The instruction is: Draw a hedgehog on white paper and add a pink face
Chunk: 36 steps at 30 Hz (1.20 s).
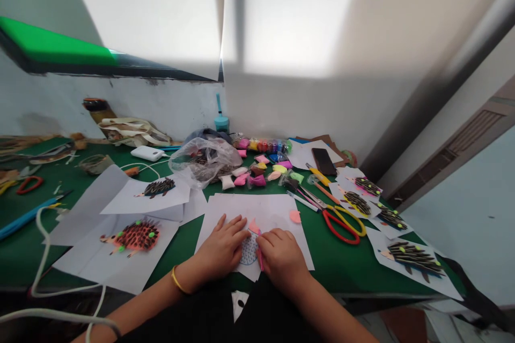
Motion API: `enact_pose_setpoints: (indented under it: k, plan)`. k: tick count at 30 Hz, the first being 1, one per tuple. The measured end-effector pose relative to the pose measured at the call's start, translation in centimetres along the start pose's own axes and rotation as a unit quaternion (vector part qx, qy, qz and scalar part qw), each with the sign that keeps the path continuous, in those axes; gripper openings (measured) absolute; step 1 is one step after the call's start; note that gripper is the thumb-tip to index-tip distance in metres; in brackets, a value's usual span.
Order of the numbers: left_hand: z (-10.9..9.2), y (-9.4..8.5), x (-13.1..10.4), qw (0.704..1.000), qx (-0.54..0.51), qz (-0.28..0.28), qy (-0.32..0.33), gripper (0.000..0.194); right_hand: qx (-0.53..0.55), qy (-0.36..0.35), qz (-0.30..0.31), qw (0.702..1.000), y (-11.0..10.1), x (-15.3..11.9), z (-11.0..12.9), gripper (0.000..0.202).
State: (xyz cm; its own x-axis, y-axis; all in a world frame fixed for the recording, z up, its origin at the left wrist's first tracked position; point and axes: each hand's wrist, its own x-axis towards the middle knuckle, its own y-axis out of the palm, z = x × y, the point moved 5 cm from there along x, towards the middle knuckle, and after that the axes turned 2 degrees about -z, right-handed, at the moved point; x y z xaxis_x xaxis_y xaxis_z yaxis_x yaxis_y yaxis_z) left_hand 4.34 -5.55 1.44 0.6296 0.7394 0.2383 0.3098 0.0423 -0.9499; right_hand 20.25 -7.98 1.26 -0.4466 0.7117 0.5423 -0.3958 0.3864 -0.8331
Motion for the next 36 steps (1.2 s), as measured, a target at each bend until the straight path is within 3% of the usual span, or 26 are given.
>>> enact_pose_setpoints:
  k: [10,15,20,26,30,36]
  plan:
    - [0.1,0.1,0.0,1.000,0.000,-0.003,-0.002,0.037,-0.064,-0.047,-0.003,0.997,-0.8,-0.2,2.2,0.027]
    - [0.1,0.1,0.0,1.000,0.000,-0.004,0.001,0.037,-0.086,-0.025,-0.031,0.996,-0.7,0.4,1.0,0.030]
    - [0.2,0.2,0.0,1.000,0.002,0.000,0.001,0.039,-0.064,-0.040,0.002,0.997,0.0,0.2,1.0,0.028]
    - [0.0,0.0,0.1,1.000,0.012,0.006,0.007,0.037,-0.037,-0.007,-0.016,0.999,-1.2,0.3,-0.7,0.031]
    - [-0.2,-0.6,0.7,1.000,0.022,0.011,0.009,0.038,-0.013,0.014,-0.002,1.000,-0.4,0.3,-2.1,0.032]
    - [-0.9,-1.2,2.1,0.998,0.055,-0.010,0.000,0.043,0.005,0.027,0.007,1.000,0.3,0.2,-2.3,0.033]
